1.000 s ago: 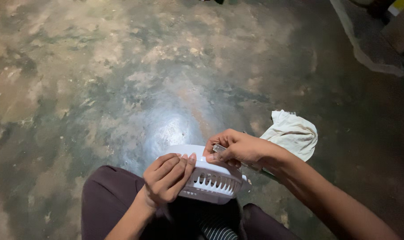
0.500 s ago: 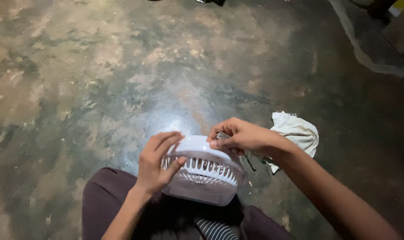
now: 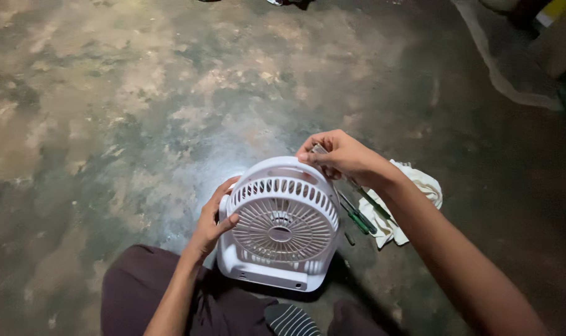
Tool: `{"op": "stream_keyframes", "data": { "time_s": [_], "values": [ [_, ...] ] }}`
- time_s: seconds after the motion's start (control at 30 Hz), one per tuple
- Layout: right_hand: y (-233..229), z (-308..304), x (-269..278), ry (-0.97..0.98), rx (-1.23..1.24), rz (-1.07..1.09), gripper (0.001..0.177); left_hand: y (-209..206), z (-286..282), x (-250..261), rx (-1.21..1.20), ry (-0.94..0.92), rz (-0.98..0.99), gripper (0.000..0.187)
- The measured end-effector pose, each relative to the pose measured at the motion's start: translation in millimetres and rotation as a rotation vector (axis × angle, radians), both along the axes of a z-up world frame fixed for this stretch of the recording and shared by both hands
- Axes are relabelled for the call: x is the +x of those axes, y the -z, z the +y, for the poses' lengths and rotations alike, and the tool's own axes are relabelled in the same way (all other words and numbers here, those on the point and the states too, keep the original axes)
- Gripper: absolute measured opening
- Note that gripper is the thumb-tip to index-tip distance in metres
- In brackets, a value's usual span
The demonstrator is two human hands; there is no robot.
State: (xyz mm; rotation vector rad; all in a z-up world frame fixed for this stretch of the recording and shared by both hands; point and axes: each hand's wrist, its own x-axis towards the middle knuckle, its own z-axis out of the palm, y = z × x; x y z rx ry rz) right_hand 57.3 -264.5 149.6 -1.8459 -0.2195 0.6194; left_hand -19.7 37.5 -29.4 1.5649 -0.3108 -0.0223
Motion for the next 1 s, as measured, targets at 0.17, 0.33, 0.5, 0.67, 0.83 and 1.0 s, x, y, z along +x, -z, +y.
{"op": "stream_keyframes", "data": {
  "time_s": [0.17,0.33,0.5,0.67,0.83,1.0],
  "values": [
    [18.8,-2.0,7.4,0.108,-0.031,-0.082,0.026,16.4,-9.5,2.4,-0.062,-0.102,0.023,0.094],
    [45.8,-24.4,5.0,0.193,-0.001,-0.076,0.029,22.3,-18.8,5.1,-0.133,-0.157,0.042,0.089],
    [66.5,-45.0,1.5,0.247,0.048,-0.042,0.036,24.2,-25.8,16.3,-0.034,-0.254,0.037,0.074],
    [72.7,-47.9,-5.4,0.282,-0.052,-0.095,0.035,28.3,-30.5,25.6,-0.016,-0.345,0.18,0.064],
    [83.0,-49.6,-11.0,0.303,-0.151,-0.093,0.037,33.1,-18.4,35.5,-0.11,-0.157,0.106,0.066],
    [106.0,-47.9,-3.9,0.38,-0.096,-0.167,0.032,36.1,-10.4,34.4,-0.088,-0.077,0.007,0.069]
  ]
}}
